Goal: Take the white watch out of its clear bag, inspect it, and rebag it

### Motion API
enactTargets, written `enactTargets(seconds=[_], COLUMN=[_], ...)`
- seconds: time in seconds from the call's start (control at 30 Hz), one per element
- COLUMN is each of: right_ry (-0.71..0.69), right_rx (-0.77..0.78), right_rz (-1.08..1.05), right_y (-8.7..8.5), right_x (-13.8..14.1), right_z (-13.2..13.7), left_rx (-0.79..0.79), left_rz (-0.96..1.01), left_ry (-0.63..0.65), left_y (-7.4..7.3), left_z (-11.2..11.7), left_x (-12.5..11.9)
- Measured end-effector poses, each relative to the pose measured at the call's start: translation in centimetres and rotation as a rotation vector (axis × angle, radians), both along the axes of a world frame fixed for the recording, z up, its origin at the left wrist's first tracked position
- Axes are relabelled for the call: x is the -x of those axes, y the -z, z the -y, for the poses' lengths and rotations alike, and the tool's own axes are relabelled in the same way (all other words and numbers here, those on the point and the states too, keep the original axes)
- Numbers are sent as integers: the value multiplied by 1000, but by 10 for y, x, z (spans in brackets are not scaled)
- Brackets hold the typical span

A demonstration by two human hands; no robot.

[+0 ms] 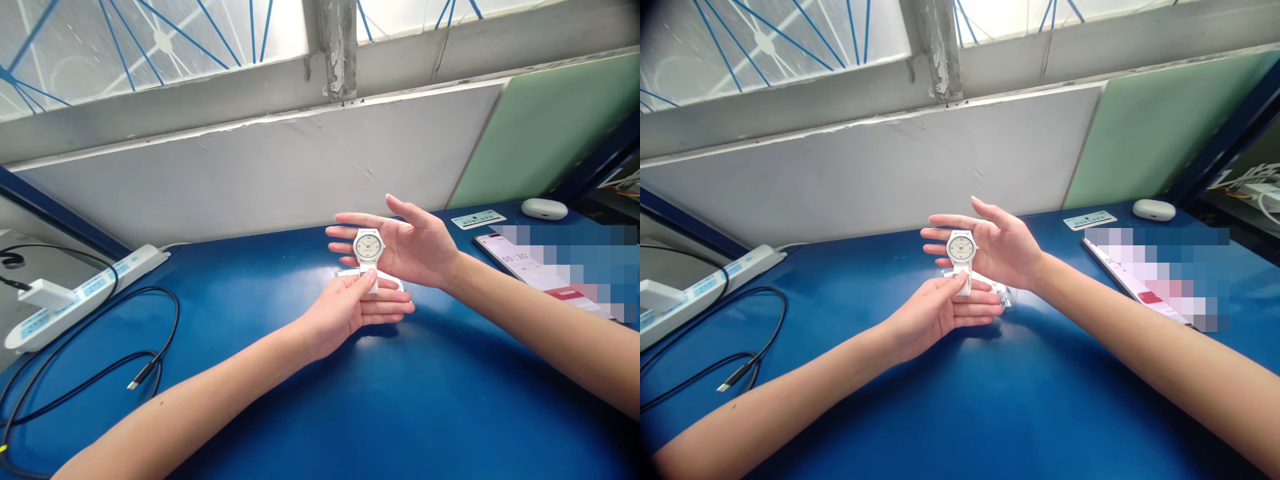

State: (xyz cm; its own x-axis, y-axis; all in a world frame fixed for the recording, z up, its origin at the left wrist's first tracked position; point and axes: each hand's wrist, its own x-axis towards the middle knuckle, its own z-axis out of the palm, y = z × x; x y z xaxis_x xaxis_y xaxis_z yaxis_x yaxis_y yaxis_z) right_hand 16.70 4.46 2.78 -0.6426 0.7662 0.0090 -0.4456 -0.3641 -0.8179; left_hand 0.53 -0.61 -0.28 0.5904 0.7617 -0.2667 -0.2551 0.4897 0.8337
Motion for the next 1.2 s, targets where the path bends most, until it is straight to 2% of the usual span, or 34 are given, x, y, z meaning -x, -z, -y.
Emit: enactTargets(seconds=[0.37,0.43,0.53,0.63,0.77,0.9,1.0,1.1,1.2], right_ry=[-3,60,208,315,473,570,552,583,538], right_rx=[-25,-65,-204,-347,-646,-914,-1055,-1138,-1232], right_rz=[42,97,199,258,478,742,854,835,832], right_y=[3,3,-1,-10,-18,-5,15,31,41], right_x=[-3,-3,-4,-5,-14,-33,-46,-52,-56], right_z=[-4,-6,-6,0,20,47,62,68,67], left_rx=[-8,-33,-110,-315,-727,-1145,-1243,-1253,-1305], left_rz=[-15,-50,-118,-235,-478,-690,-805,-886,-919], left_ry=[-6,-26,-84,-171,-243,-214,-142,-113,-108], left_y=[-3,-6,-12,-17,-16,-9,-1,8,13], left_z=[0,-1,-4,-7,-11,-13,-10,-7,-6], left_x=[1,3,6,10,20,28,29,26,24])
